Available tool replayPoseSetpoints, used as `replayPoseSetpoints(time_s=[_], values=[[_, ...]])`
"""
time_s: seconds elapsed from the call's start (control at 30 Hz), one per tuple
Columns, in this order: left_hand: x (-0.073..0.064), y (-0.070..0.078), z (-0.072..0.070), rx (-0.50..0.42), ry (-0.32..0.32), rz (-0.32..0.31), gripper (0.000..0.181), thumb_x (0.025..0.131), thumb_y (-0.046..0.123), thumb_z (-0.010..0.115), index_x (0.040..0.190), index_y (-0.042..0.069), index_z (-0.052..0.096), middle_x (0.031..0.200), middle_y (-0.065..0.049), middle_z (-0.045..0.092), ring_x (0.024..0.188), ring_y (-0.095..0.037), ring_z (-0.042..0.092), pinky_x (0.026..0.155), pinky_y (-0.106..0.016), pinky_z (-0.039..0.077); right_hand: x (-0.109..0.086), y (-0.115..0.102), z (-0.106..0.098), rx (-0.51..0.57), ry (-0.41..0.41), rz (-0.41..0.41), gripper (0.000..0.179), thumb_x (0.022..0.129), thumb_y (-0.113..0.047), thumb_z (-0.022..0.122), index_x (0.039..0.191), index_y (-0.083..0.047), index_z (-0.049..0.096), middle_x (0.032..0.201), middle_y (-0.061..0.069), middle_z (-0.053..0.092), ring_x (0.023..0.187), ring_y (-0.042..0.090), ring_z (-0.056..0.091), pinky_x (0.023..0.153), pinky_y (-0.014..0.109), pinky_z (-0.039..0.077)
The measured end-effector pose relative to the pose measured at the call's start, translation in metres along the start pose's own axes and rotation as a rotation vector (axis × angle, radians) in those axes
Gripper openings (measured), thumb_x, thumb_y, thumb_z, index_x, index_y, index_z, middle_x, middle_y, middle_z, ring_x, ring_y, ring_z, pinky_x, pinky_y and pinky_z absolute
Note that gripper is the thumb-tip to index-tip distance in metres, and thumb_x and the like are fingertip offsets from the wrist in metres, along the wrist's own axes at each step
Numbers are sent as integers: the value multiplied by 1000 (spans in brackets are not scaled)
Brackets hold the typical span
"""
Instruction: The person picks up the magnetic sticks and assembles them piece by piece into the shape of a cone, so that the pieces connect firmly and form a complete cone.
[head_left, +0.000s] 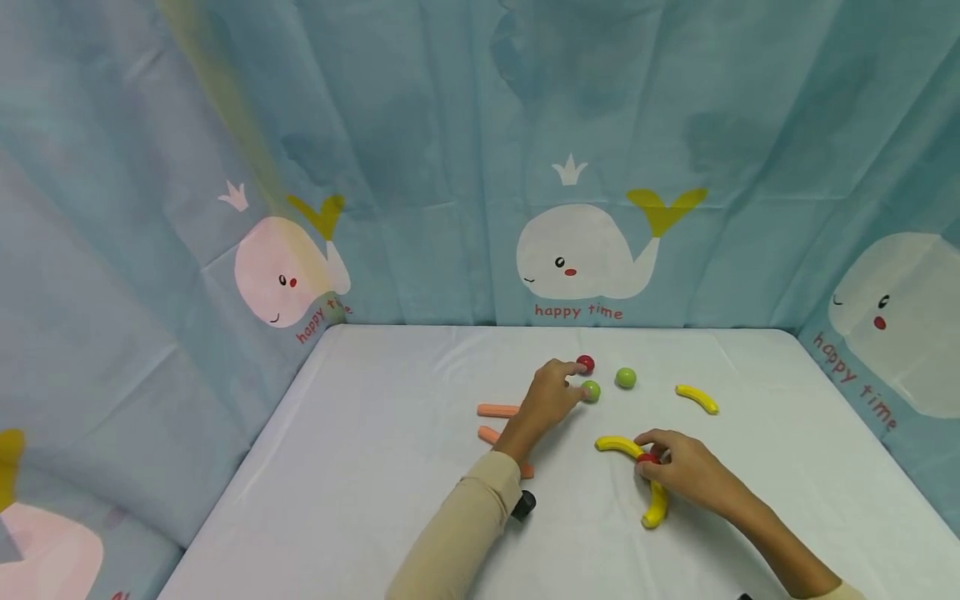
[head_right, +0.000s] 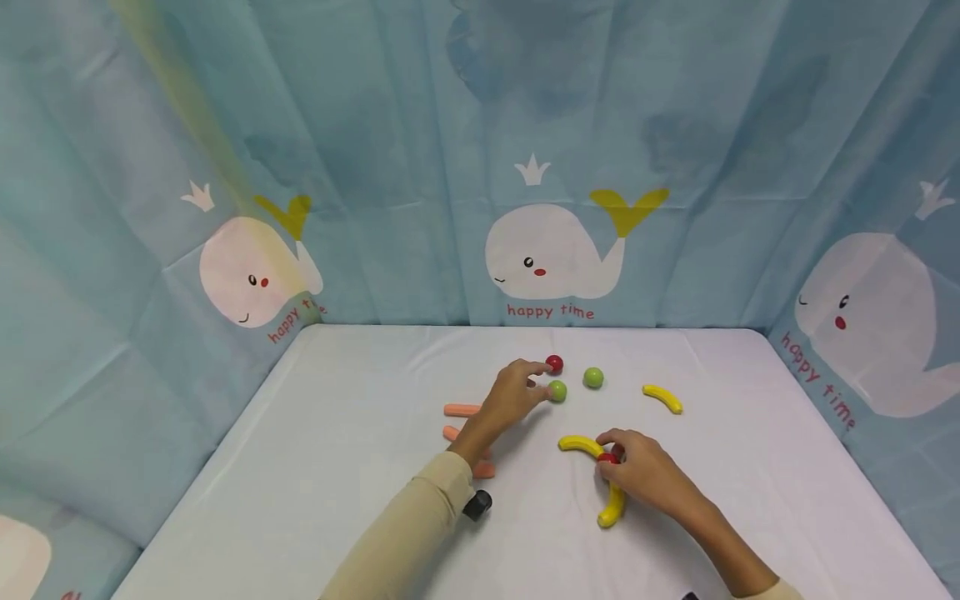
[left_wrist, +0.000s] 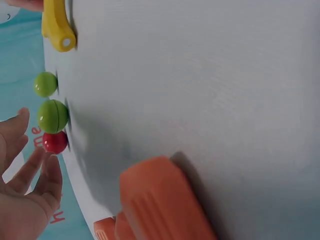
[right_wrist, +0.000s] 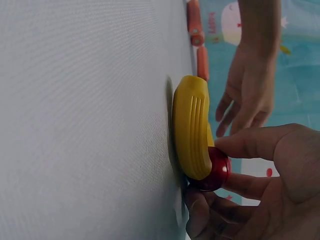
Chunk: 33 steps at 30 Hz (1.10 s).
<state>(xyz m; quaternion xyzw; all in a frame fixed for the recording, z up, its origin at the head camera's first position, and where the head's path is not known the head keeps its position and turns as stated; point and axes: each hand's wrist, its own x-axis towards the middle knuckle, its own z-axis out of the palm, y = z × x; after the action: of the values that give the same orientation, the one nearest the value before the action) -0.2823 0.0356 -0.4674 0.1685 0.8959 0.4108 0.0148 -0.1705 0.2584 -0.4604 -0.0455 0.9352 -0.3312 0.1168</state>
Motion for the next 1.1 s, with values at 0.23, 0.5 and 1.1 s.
replayPoseSetpoints(time_s=[0.23,0.5,1.1], values=[[5,3,6,112,-50,-34,49,98,23,79,145,21,67,147,-2,65,140,-20,57,116,-38,47,-1,-2,2,16,6,-19,43,95,-21,77,132,-2,68,99,6,65,85,21,58,71,35,52],[8,6,12,270,-77,-25,41,98,23,78,139,23,72,138,6,71,125,-13,63,113,-32,49,0,-1,3,7,17,-22,42,94,-21,77,131,-3,68,98,6,65,86,21,58,71,35,52],[-1,-1,14,216,-67,-47,43,100,22,76,143,19,70,118,-1,68,98,-12,54,90,-24,53,0,0,3,11,18,-6,43,94,-22,77,131,-3,69,99,6,65,86,21,58,71,35,51]])
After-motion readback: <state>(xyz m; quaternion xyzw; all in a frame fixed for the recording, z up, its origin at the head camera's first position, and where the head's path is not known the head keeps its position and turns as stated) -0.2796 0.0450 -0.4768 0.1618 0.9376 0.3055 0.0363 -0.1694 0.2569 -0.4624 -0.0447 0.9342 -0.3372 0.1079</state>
